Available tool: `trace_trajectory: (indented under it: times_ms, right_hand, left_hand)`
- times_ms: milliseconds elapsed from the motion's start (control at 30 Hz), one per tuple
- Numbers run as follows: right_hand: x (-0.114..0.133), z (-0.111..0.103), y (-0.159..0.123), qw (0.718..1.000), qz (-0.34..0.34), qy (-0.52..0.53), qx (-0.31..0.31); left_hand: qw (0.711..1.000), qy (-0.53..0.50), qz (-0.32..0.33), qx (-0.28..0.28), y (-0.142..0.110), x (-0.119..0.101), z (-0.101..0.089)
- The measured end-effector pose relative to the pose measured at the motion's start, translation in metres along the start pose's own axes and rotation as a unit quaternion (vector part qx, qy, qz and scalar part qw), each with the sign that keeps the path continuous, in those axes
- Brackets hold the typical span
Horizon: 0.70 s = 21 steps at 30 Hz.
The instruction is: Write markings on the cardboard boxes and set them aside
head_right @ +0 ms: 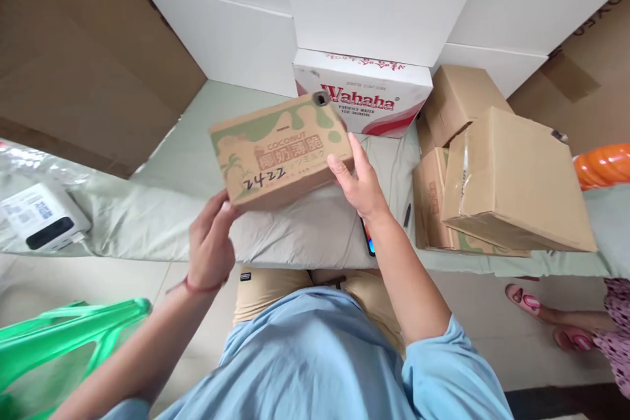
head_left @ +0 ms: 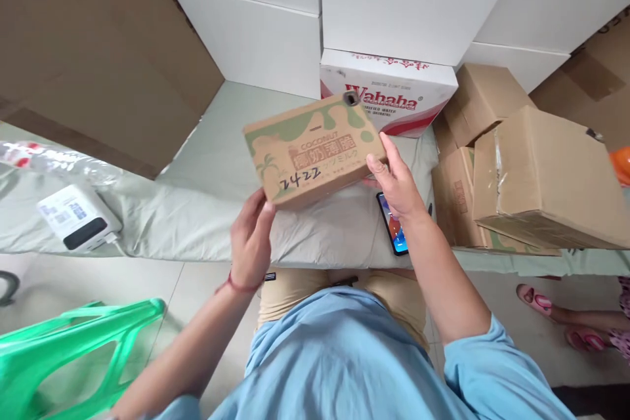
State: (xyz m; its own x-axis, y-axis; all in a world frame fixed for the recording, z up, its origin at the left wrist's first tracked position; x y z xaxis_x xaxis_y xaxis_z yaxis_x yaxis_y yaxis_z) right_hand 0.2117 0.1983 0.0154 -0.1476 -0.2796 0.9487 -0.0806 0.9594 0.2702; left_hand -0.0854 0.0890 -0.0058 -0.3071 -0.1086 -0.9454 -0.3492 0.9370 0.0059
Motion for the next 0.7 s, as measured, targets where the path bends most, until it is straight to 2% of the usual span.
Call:
trace_trajectory:
  times_ms: [100, 167, 267, 333, 400, 467, 500, 600, 700]
  right_hand:
    - [0.004, 0.055, 0.017, 0.996, -0.003, 0.020, 0.083]
    - [0.012, 0.094, 0.035, 0.993, -0.048, 0.014, 0.112]
    - [0.025, 0.138, 0.054, 0.988, -0.112, -0.010, 0.108]
    - [0.031, 0.153, 0.050, 0.986, -0.123, 0.004, 0.110]
    - [0.029, 0.150, 0.035, 0.988, -0.111, 0.034, 0.104]
    - [0.019, 0.130, 0.014, 0.992, -0.074, 0.061, 0.078]
    - [0.012, 0.115, 0.003, 0.994, -0.050, 0.072, 0.058]
    - [-0.008, 0.072, -0.027, 0.995, 0.008, 0.099, 0.000]
    - [-0.014, 0.039, -0.052, 0.993, 0.032, 0.105, -0.032]
  left_hand:
    - [0.999, -0.012, -0.021, -0.035, -0.062, 0.019, -0.047]
    - [0.998, 0.041, 0.004, -0.042, -0.087, 0.025, -0.063]
    - [0.984, 0.151, 0.086, -0.040, -0.099, 0.024, -0.067]
    - [0.971, 0.198, 0.108, -0.077, -0.093, 0.029, -0.071]
    - [0.965, 0.203, 0.075, -0.147, -0.079, 0.043, -0.084]
    - [0.965, 0.162, 0.020, -0.203, -0.060, 0.062, -0.096]
    - [0.968, 0.132, -0.004, -0.213, -0.050, 0.070, -0.099]
    - [0.975, 0.080, -0.026, -0.204, -0.009, 0.075, -0.095]
    - [0.982, 0.109, 0.005, -0.158, 0.038, 0.054, -0.080]
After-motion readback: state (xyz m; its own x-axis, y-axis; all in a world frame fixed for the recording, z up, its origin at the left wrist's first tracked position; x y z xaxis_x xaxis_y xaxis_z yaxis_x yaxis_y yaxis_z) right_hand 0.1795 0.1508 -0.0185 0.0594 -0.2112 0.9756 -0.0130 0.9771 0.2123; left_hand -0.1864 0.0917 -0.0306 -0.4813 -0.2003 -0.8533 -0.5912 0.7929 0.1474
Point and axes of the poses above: each hand's wrist, its own y-axis towards the middle knuckle, its own z-axis out of the palm, x = y × z, the point moved 10 cm from there along y, towards the middle knuckle, and after that the axes turned 13 degrees about -z, right-handed, at the moved point
